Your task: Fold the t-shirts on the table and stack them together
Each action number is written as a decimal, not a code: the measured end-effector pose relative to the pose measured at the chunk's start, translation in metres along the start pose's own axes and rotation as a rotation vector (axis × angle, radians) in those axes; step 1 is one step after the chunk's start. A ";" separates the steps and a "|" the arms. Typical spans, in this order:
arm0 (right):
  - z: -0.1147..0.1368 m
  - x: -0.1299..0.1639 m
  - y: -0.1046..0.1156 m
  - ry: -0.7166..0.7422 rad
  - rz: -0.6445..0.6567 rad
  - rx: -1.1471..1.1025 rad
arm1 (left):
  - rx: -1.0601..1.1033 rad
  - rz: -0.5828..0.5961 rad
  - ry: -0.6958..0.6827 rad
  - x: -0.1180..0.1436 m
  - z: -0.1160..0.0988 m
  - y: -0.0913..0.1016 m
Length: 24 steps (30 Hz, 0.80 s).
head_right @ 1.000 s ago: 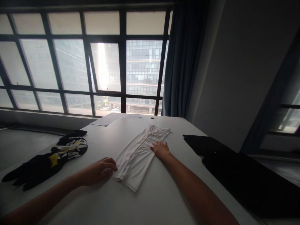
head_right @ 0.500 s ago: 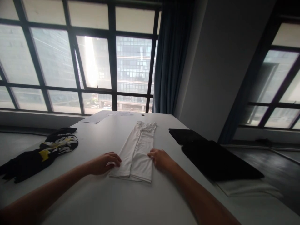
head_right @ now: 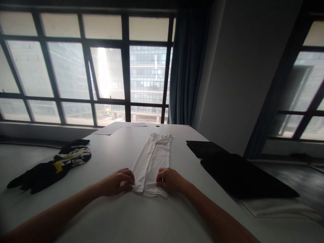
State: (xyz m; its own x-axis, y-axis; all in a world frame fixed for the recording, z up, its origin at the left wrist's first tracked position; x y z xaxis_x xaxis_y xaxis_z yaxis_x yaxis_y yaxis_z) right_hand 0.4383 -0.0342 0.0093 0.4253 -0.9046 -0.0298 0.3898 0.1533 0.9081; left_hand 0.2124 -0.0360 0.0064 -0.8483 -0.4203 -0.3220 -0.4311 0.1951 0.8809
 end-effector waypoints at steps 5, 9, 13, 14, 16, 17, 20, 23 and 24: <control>-0.004 0.005 0.018 0.029 -0.014 -0.076 | 0.002 -0.034 -0.017 -0.001 -0.001 0.001; -0.012 0.011 0.033 0.014 -0.030 -0.151 | 0.007 -0.093 -0.043 -0.003 -0.006 0.003; -0.016 0.015 0.040 0.024 -0.034 -0.177 | 0.006 -0.159 -0.073 -0.005 -0.012 0.005; -0.016 0.016 0.041 0.023 -0.028 -0.176 | 0.006 -0.172 -0.077 -0.005 -0.014 0.005; -0.016 0.018 0.042 0.012 0.006 -0.170 | 0.012 -0.195 -0.083 -0.006 -0.016 0.006; -0.017 0.019 0.044 0.008 0.022 -0.168 | 0.018 -0.206 -0.082 -0.006 -0.018 0.006; -0.019 0.023 0.051 0.009 0.032 -0.171 | 0.047 -0.228 -0.081 -0.008 -0.022 0.005; -0.022 0.025 0.051 -0.019 0.106 -0.145 | 0.081 -0.164 -0.113 -0.010 -0.028 -0.001; -0.022 0.025 0.049 -0.032 0.122 -0.133 | 0.081 -0.130 -0.122 -0.010 -0.030 -0.003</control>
State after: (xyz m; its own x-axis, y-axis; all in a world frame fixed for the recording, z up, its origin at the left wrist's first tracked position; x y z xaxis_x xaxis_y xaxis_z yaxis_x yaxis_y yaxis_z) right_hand 0.4861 -0.0401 0.0439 0.4506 -0.8879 0.0927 0.4422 0.3122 0.8408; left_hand 0.2317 -0.0589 0.0173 -0.8130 -0.3369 -0.4750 -0.5583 0.2192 0.8002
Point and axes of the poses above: each hand's wrist, its own x-axis away from the middle knuckle, its own y-axis out of the back of the hand, z = x × y, the point moved 5 cm from there along -x, towards the middle knuckle, and after that the axes turned 9 degrees about -y, right-handed, at the moved point
